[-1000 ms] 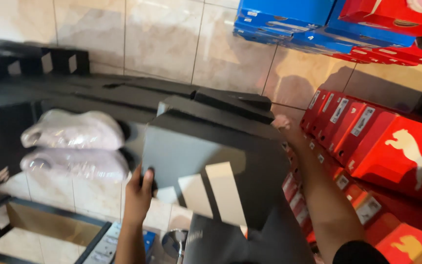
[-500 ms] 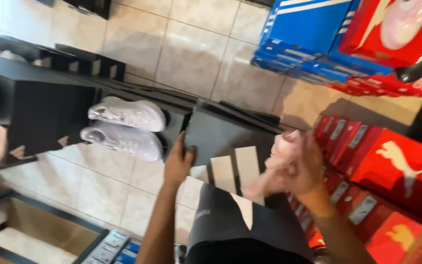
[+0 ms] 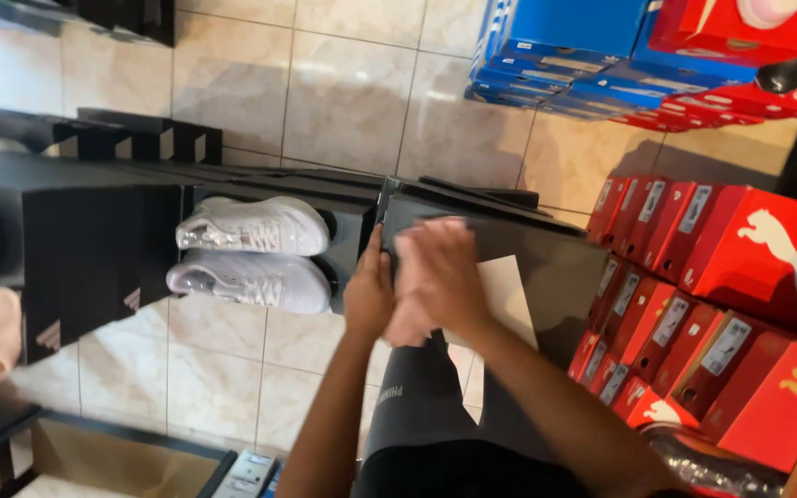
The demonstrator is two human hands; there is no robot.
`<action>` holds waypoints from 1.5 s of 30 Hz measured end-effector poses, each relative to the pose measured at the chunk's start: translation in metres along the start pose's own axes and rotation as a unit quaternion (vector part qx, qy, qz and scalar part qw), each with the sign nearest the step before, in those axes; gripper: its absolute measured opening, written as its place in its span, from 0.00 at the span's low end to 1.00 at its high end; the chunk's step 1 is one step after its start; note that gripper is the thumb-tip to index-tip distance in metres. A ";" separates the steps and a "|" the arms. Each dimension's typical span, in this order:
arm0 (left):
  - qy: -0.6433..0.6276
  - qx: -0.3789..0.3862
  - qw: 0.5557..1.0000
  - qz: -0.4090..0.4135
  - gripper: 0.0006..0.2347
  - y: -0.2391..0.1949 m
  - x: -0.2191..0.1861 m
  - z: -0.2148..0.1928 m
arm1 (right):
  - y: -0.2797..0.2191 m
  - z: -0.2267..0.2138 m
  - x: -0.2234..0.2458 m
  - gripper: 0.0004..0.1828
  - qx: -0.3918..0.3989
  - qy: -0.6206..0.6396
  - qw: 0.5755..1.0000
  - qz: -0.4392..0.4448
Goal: Organizing and inspecting shoes inside their boxes in a storage area
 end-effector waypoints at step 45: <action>0.197 -0.147 0.969 -0.006 0.27 -0.004 -0.007 0.002 | -0.116 -0.082 -0.101 0.34 0.011 -0.020 0.999 -0.024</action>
Point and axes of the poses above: each hand's wrist, its own y-axis towards the middle knuckle, its own z-axis out of the palm, x = y × z, the point moved 9 cm from there along y, towards the middle knuckle, and after that the axes turned 14 degrees about y, right-handed, at the moved point
